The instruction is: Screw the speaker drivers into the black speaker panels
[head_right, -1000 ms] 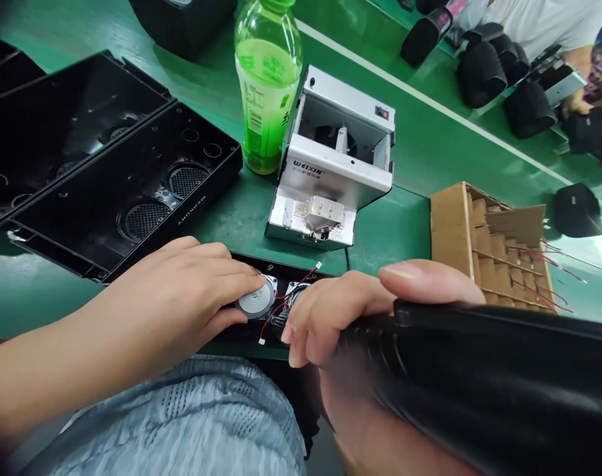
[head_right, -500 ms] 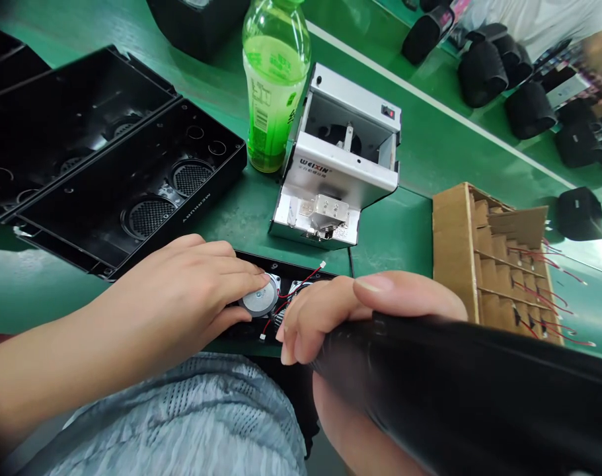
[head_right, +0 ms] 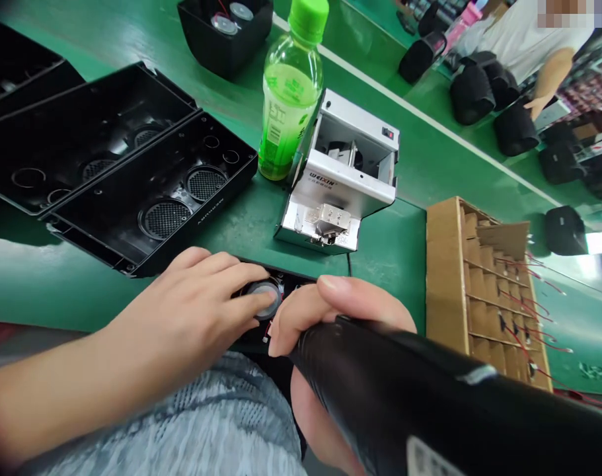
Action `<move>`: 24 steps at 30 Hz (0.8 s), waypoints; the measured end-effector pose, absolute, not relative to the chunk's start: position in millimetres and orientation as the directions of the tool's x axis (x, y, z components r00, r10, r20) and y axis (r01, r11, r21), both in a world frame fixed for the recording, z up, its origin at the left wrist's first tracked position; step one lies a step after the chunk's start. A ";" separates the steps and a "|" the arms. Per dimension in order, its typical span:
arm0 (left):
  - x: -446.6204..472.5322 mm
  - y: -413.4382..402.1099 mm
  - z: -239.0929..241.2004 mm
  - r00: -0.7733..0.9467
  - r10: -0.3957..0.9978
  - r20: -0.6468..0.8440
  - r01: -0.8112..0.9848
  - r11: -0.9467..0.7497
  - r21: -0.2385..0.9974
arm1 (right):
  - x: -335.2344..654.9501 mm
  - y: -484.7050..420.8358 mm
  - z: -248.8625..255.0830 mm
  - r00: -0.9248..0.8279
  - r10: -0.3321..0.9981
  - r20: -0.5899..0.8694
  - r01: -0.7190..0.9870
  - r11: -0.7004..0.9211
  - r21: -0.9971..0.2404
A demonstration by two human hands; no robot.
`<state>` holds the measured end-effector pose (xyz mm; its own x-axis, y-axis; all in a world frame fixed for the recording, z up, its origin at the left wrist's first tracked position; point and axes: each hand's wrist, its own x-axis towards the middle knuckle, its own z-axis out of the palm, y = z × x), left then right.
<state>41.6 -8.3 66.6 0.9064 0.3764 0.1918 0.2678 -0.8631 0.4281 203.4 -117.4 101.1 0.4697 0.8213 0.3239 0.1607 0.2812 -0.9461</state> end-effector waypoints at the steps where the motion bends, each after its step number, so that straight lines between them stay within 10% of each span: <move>1: 38.3 -15.8 66.0 0.895 0.377 0.238 0.244 -0.861 0.445 | 204.6 -116.5 101.1 0.465 0.809 0.360 0.160 0.323 -0.933; 10: 51.7 -68.3 56.8 0.916 0.271 0.297 0.141 -0.909 0.392 | 201.6 -114.3 95.6 0.514 0.754 0.408 0.038 0.455 -0.890; 20: 39.8 -81.3 56.5 0.870 0.203 0.450 -0.014 -0.901 0.434 | 223.7 -124.1 111.2 0.303 0.925 0.230 0.212 0.170 -0.962; 24: 16.2 -43.1 59.2 0.787 0.414 0.457 0.195 -0.870 0.453 | 224.6 -120.8 127.1 0.247 0.947 0.206 0.296 0.129 -0.947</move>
<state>16.2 -43.1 59.2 0.7874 0.4140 0.4567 0.1949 -0.8701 0.4527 224.6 -120.8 127.1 0.2468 0.9470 0.2056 0.2955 0.1285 -0.9466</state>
